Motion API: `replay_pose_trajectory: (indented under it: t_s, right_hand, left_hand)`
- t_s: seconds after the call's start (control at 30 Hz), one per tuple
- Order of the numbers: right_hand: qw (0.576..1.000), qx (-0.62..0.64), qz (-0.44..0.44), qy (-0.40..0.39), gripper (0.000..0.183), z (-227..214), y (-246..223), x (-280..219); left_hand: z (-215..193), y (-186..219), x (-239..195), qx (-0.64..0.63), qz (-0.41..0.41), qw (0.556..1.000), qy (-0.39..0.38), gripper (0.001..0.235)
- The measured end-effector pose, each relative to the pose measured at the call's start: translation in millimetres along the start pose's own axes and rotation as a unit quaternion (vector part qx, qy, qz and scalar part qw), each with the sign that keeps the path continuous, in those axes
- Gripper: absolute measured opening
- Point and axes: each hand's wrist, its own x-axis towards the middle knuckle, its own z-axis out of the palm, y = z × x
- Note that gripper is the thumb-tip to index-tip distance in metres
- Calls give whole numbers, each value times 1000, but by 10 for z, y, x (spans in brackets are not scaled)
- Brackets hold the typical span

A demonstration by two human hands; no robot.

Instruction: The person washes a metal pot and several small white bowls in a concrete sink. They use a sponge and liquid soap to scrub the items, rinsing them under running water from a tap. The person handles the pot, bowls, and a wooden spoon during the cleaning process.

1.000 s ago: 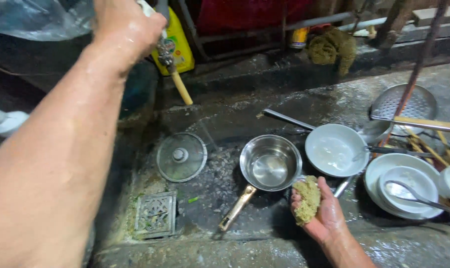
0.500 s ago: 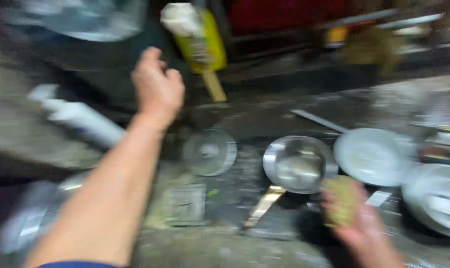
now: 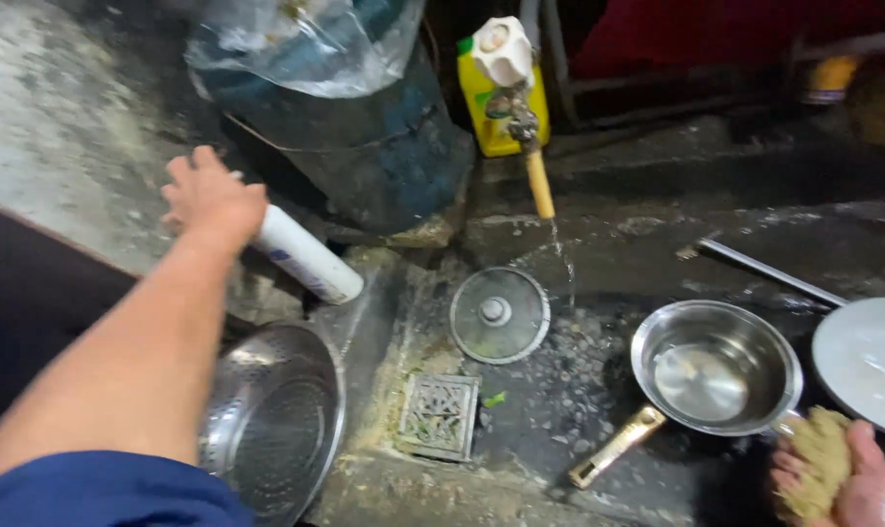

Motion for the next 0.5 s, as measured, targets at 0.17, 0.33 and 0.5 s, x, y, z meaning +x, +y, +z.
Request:
replay_pose_trajectory:
  t_s: [0.17,0.33,0.5]
  right_hand:
    - [996,-36,-43,63,45,1186,-282,-1069]
    - [1000,-7,-12,-22,46,1303,-357,-1168]
    - [993,86,32,-68,43,1077,-220,-840]
  left_hand:
    - [550,-362,475,-1,28,998,-51,70]
    - [506,-354,454,22,90,995,-22,48]
    - [290,18,-51,-12,120,992,-46,31]
